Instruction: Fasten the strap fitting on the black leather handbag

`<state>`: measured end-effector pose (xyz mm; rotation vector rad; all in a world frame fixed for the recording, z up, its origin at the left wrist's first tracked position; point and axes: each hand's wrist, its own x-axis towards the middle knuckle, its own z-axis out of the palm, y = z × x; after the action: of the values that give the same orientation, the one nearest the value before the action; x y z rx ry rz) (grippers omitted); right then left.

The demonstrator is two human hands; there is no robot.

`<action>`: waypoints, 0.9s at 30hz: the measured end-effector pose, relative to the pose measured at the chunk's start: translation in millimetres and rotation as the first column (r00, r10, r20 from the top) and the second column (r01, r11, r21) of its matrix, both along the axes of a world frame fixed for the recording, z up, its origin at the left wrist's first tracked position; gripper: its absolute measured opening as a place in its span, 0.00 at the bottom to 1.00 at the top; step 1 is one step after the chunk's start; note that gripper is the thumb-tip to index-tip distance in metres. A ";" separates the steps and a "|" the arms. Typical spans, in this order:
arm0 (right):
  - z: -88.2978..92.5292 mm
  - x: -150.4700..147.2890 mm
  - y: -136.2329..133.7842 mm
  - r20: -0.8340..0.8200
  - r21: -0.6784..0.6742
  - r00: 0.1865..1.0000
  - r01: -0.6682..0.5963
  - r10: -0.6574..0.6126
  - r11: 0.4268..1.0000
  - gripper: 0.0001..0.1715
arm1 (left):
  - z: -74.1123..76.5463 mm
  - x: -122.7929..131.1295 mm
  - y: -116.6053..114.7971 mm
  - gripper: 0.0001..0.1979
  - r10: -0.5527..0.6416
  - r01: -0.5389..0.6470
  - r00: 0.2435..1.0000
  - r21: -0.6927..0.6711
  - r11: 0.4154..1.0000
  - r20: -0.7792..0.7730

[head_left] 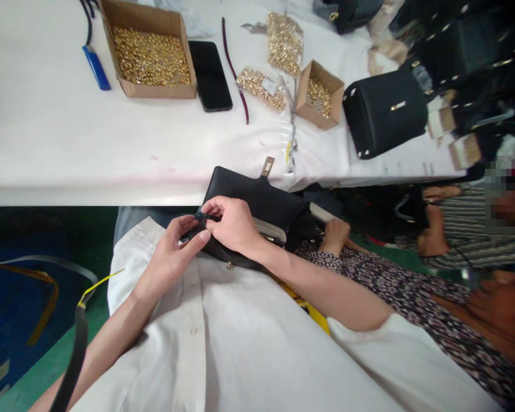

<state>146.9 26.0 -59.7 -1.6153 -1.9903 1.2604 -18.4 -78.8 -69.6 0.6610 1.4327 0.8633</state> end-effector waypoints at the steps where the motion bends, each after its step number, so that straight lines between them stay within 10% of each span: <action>1: 0.4 -0.1 0.0 0.002 0.002 1.000 -0.004 0.004 1.000 0.14 | -0.5 0.0 0.0 0.33 0.002 -0.002 1.000 0.001 1.000 0.000; 12: 15.2 1.3 1.1 0.058 -0.015 0.994 -0.089 0.089 0.996 0.17 | 7.3 1.6 4.1 0.34 -0.052 0.054 0.995 0.021 0.998 -0.090; 27: 43.1 4.6 11.1 0.211 -0.082 0.914 -0.337 0.346 0.938 0.20 | -21.0 -15.0 -7.1 0.34 -0.238 0.224 0.944 -0.088 0.971 -0.229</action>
<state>151.5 37.1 -16.6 -1.5307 -2.4881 1.2932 -33.4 -85.9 -90.7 0.8911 1.5514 0.5676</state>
